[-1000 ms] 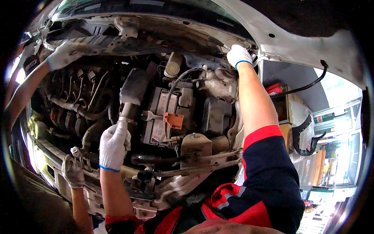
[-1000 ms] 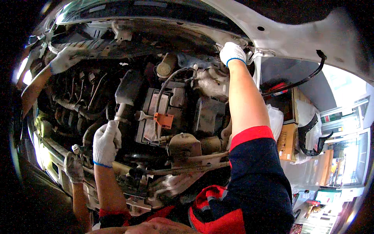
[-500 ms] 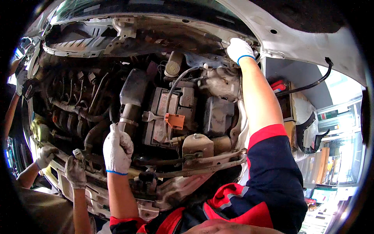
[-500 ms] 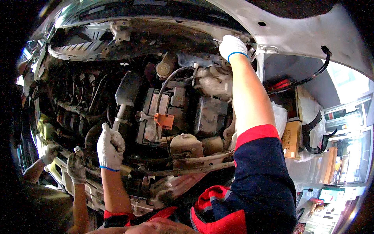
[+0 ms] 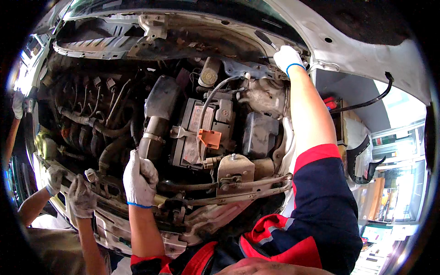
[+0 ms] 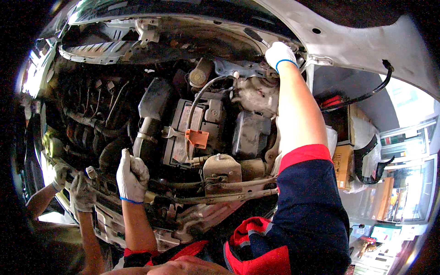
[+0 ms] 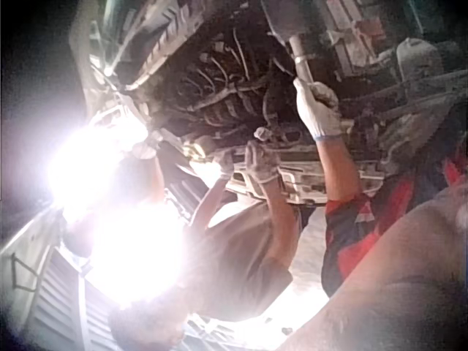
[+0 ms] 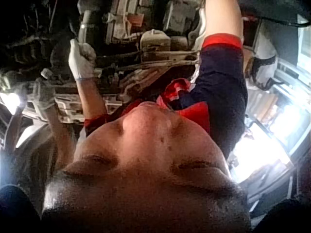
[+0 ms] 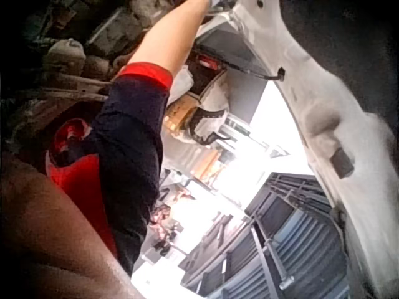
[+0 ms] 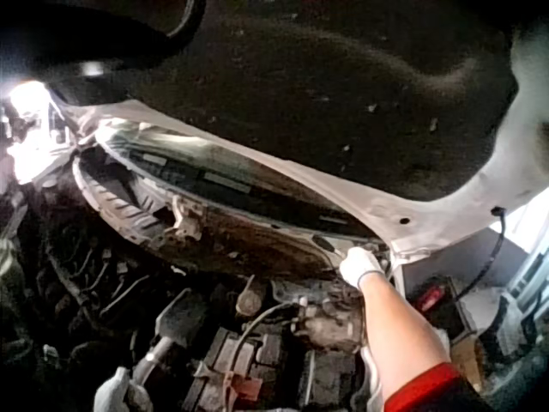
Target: The person uses a ratchet wrench to loosen and remove bolts from the engine bay of a white car. They work on the upper frame near the windshield and battery area, removing fasteners and adjusting components while another person assists nearby.
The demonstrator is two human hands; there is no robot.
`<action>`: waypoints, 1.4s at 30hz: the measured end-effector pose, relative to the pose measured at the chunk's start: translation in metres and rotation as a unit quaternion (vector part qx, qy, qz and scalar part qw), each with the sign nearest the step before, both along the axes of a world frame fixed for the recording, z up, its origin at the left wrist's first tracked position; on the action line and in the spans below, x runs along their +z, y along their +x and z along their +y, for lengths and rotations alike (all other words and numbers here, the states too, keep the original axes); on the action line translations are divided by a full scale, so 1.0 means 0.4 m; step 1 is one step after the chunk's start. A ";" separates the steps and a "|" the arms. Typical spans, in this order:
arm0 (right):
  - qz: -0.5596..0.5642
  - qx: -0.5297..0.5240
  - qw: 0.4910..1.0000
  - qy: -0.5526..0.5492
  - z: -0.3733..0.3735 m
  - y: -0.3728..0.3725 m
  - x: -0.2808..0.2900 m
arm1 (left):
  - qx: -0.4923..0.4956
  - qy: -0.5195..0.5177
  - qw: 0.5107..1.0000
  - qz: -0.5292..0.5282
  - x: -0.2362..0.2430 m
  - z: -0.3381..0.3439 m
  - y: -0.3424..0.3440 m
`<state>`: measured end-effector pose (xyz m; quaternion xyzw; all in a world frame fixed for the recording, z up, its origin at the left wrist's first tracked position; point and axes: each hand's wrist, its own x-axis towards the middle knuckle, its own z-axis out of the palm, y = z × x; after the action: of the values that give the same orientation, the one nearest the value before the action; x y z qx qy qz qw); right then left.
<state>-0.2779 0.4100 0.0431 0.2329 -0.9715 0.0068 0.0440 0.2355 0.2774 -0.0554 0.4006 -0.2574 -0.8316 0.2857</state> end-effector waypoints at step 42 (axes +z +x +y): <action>0.147 0.292 0.938 0.116 -0.113 0.033 0.038 | -0.180 -0.519 0.817 -0.176 0.153 0.008 -0.089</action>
<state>-0.2648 0.3647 0.0583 0.5082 -0.8375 -0.1278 0.1551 0.1997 0.2806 0.0060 0.2795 -0.7640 -0.5266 0.2466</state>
